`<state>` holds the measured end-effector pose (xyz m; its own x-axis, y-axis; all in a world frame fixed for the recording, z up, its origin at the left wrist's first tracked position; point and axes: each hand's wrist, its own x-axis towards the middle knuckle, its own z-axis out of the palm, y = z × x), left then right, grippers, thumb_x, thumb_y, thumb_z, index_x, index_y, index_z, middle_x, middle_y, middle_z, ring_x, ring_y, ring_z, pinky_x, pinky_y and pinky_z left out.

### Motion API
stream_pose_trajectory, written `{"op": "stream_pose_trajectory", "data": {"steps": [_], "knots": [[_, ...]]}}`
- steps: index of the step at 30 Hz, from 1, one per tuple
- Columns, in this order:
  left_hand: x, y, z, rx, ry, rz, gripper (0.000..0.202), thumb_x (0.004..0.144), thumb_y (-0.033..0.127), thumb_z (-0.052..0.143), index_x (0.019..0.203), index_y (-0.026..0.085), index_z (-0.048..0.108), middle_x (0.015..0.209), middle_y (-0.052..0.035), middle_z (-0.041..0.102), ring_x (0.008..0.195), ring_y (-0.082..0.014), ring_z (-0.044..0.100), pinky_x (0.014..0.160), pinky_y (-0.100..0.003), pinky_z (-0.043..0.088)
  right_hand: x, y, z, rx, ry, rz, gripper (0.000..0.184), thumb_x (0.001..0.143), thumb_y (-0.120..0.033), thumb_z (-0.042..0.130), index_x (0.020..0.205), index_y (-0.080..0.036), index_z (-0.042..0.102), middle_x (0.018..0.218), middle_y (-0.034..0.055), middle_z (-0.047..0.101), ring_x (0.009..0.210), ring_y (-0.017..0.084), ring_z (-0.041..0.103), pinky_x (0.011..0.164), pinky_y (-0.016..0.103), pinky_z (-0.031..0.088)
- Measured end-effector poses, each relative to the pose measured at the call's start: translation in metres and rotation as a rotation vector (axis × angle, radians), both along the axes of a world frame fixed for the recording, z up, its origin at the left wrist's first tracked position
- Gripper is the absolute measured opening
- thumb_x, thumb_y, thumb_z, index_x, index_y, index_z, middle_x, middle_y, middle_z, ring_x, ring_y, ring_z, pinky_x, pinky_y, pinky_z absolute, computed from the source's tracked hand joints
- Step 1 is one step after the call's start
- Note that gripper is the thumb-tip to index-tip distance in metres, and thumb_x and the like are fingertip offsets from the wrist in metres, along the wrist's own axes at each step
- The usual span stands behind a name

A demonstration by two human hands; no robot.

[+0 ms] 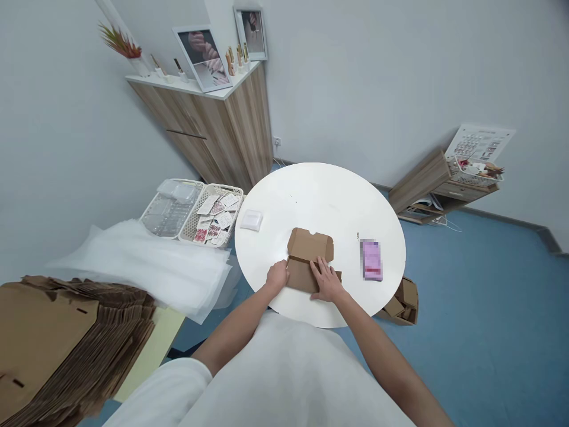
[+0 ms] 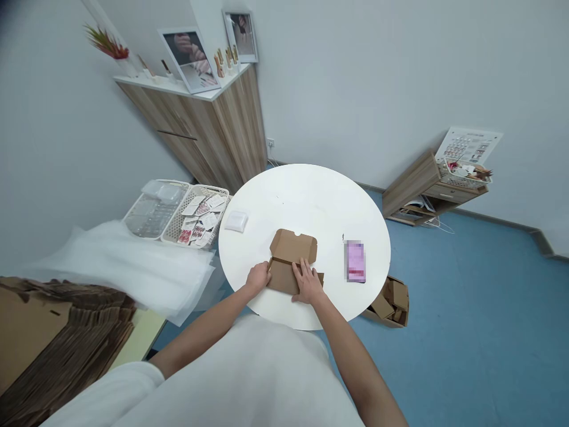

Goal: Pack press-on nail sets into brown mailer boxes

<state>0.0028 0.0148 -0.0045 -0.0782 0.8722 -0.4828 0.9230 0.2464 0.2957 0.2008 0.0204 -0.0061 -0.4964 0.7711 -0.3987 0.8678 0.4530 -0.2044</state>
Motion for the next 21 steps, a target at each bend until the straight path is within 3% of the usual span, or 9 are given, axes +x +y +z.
{"op": "stream_pose_trajectory", "data": {"steps": [2, 4, 6, 9, 11, 15, 18, 21], "knots": [[-0.003, -0.004, 0.002, 0.059, -0.06, -0.024, 0.031, 0.08, 0.023, 0.038, 0.109, 0.015, 0.044, 0.097, -0.011, 0.058, 0.089, -0.0228, 0.056, 0.07, -0.031, 0.041, 0.001, 0.001, 0.0, 0.003, -0.002, 0.002, 0.119, 0.047, -0.052, 0.068, 0.135, -0.022, -0.007, 0.142, 0.0133, -0.006, 0.129, 0.031, -0.005, 0.099, 0.048, 0.013], [-0.008, -0.009, 0.005, 0.138, -0.136, -0.075, 0.052, 0.079, 0.036, 0.043, 0.125, 0.017, 0.029, 0.111, -0.0113, 0.052, 0.098, -0.023, 0.052, 0.075, -0.031, 0.04, 0.003, 0.002, 0.001, 0.007, 0.0, 0.011, 0.119, 0.047, -0.052, 0.069, 0.135, -0.022, -0.007, 0.143, 0.0128, -0.005, 0.13, 0.03, -0.004, 0.099, 0.047, 0.013], [-0.012, -0.012, 0.01, 0.154, -0.174, -0.161, 0.081, 0.068, 0.05, 0.053, 0.132, 0.021, 0.013, 0.121, -0.0114, 0.043, 0.102, -0.0248, 0.049, 0.077, -0.031, 0.04, 0.004, 0.004, 0.002, 0.007, 0.005, 0.024, 0.119, 0.048, -0.051, 0.069, 0.135, -0.021, -0.006, 0.143, 0.0134, -0.002, 0.13, 0.03, -0.003, 0.099, 0.047, 0.014], [-0.014, -0.006, 0.017, 0.071, -0.134, -0.304, 0.113, 0.045, 0.057, 0.067, 0.134, 0.025, 0.006, 0.118, -0.0113, 0.043, 0.096, -0.0285, 0.053, 0.073, -0.031, 0.042, 0.004, 0.006, 0.002, 0.008, 0.011, 0.043, 0.117, 0.048, -0.052, 0.068, 0.135, -0.021, -0.004, 0.143, 0.0137, 0.001, 0.13, 0.03, 0.0, 0.099, 0.047, 0.015], [-0.012, 0.001, 0.02, 0.024, -0.08, -0.347, 0.12, 0.038, 0.055, 0.071, 0.134, 0.025, 0.005, 0.114, -0.0118, 0.045, 0.092, -0.0295, 0.055, 0.071, -0.031, 0.042, 0.003, 0.008, 0.004, 0.011, 0.015, 0.05, 0.117, 0.048, -0.053, 0.068, 0.135, -0.022, -0.004, 0.143, 0.0133, 0.002, 0.13, 0.03, 0.0, 0.099, 0.047, 0.015], [-0.007, 0.01, 0.019, -0.006, -0.041, -0.363, 0.118, 0.042, 0.054, 0.07, 0.134, 0.025, 0.003, 0.115, -0.0126, 0.044, 0.091, -0.0292, 0.055, 0.07, -0.032, 0.043, 0.007, 0.007, 0.009, 0.044, 0.056, 0.027, 0.115, 0.048, -0.055, 0.066, 0.135, -0.022, -0.002, 0.143, 0.0129, 0.004, 0.13, 0.03, 0.001, 0.099, 0.05, 0.009], [-0.005, 0.009, 0.016, -0.006, -0.055, -0.349, 0.118, 0.043, 0.054, 0.069, 0.135, 0.024, 0.0, 0.116, -0.0129, 0.042, 0.092, -0.0295, 0.055, 0.068, -0.032, 0.043, 0.022, -0.002, 0.01, 0.113, 0.148, -0.179, 0.098, 0.059, -0.061, 0.055, 0.135, -0.024, 0.004, 0.143, 0.0107, 0.004, 0.129, 0.031, 0.002, 0.098, 0.055, 0.005], [-0.004, 0.008, 0.015, -0.004, -0.065, -0.336, 0.117, 0.044, 0.055, 0.068, 0.134, 0.025, -0.001, 0.117, -0.0131, 0.041, 0.093, -0.0294, 0.054, 0.069, -0.031, 0.043, 0.042, -0.015, 0.005, 0.105, 0.333, -0.607, 0.086, 0.068, -0.058, 0.046, 0.135, -0.019, 0.008, 0.141, 0.0135, 0.012, 0.127, 0.03, 0.018, 0.097, 0.05, 0.021]]}}
